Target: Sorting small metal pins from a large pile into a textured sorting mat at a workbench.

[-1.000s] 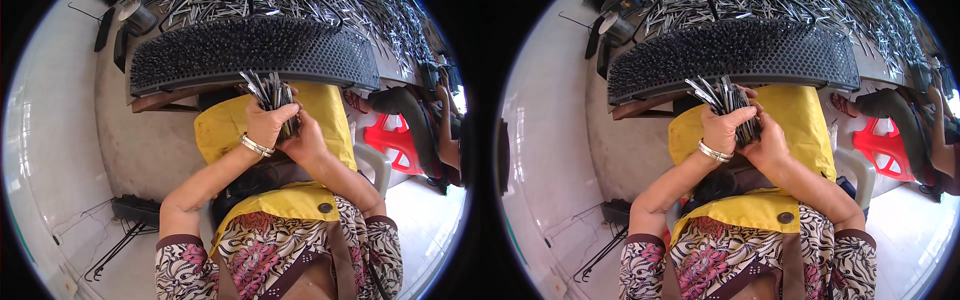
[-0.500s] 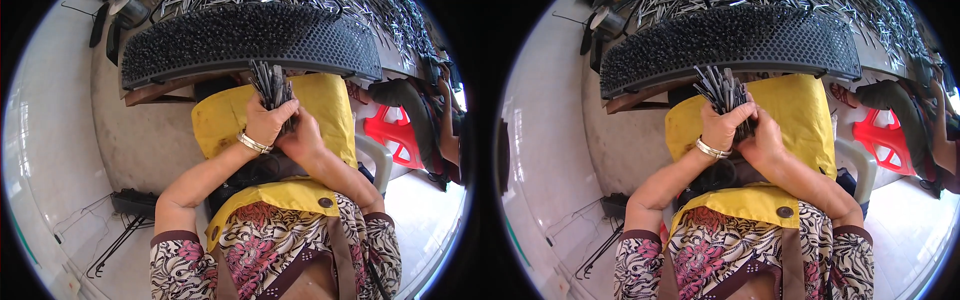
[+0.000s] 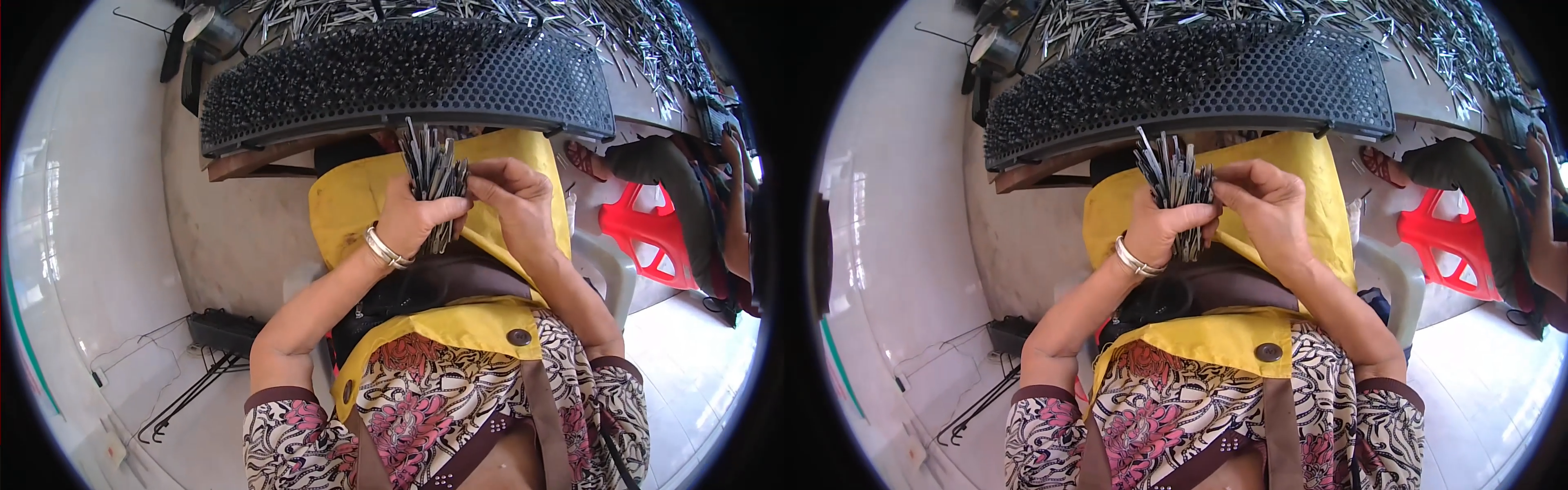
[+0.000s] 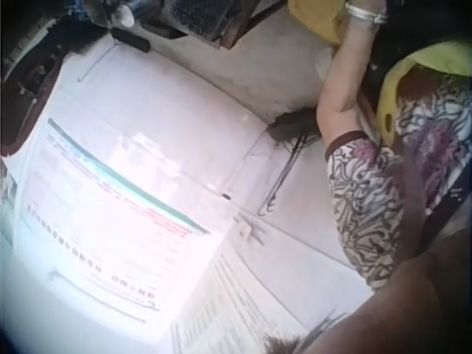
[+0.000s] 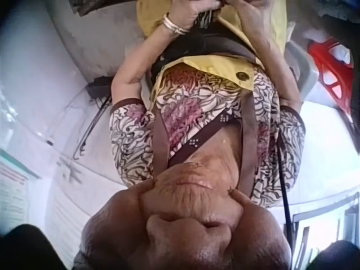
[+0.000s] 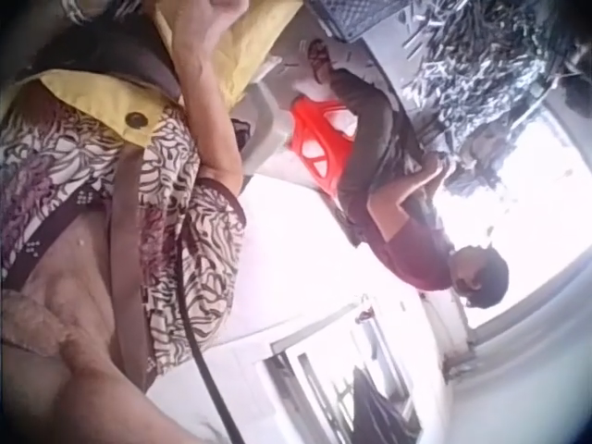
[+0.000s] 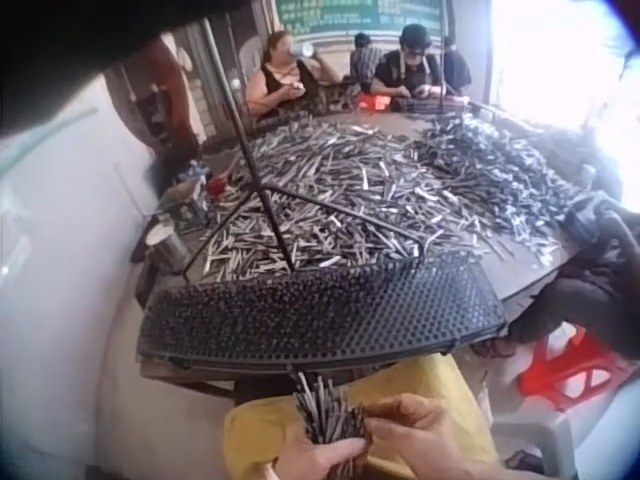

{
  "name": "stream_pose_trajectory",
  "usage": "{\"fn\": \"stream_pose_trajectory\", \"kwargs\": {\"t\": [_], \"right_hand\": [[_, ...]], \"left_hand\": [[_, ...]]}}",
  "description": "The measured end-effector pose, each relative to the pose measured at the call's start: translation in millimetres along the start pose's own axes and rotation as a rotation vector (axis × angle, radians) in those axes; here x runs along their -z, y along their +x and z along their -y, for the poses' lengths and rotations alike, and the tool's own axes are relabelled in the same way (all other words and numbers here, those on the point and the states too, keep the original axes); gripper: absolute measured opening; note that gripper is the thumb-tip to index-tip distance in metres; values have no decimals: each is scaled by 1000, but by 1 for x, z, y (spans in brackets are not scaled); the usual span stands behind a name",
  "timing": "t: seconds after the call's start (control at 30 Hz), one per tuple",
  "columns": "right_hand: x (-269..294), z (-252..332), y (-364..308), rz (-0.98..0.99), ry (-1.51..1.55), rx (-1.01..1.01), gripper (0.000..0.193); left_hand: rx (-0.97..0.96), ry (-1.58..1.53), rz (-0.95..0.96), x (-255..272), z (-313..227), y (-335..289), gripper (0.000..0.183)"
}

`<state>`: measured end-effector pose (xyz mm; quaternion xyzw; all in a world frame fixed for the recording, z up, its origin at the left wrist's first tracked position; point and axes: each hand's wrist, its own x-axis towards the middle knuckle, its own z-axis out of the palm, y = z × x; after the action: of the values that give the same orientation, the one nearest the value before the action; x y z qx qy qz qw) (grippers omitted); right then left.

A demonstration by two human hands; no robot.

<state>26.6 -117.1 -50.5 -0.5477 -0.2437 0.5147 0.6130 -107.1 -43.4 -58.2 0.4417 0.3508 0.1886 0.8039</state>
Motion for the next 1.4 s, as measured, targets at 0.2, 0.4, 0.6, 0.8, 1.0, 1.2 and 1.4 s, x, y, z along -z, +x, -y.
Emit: {"fn": "stream_pose_trajectory", "kwargs": {"t": [0.2,0.4,0.6,0.8,1.0,1.2,1.4], "right_hand": [[3,5,-2,-42,8,12,10],[2,5,-2,-5,-22,-16,12],[-6,2,-1,-36,-34,-101,12],[-5,2,3,24,158,-218,11],[-1,-4,0,25,151,-152,6],[5,0,-2,-37,187,-160,5],[19,4,8,-152,50,-8,10]], "left_hand": [[-13,-1,0,-7,-4,7,10],[-6,50,43,1,-3,6,16],[10,2,-39,3,0,3,12],[-4,56,-7,7,1,1,16],[11,22,-27,-3,-5,1,12],[93,36,6,-5,-5,3,14],[104,68,59,-3,-8,6,12]]}}
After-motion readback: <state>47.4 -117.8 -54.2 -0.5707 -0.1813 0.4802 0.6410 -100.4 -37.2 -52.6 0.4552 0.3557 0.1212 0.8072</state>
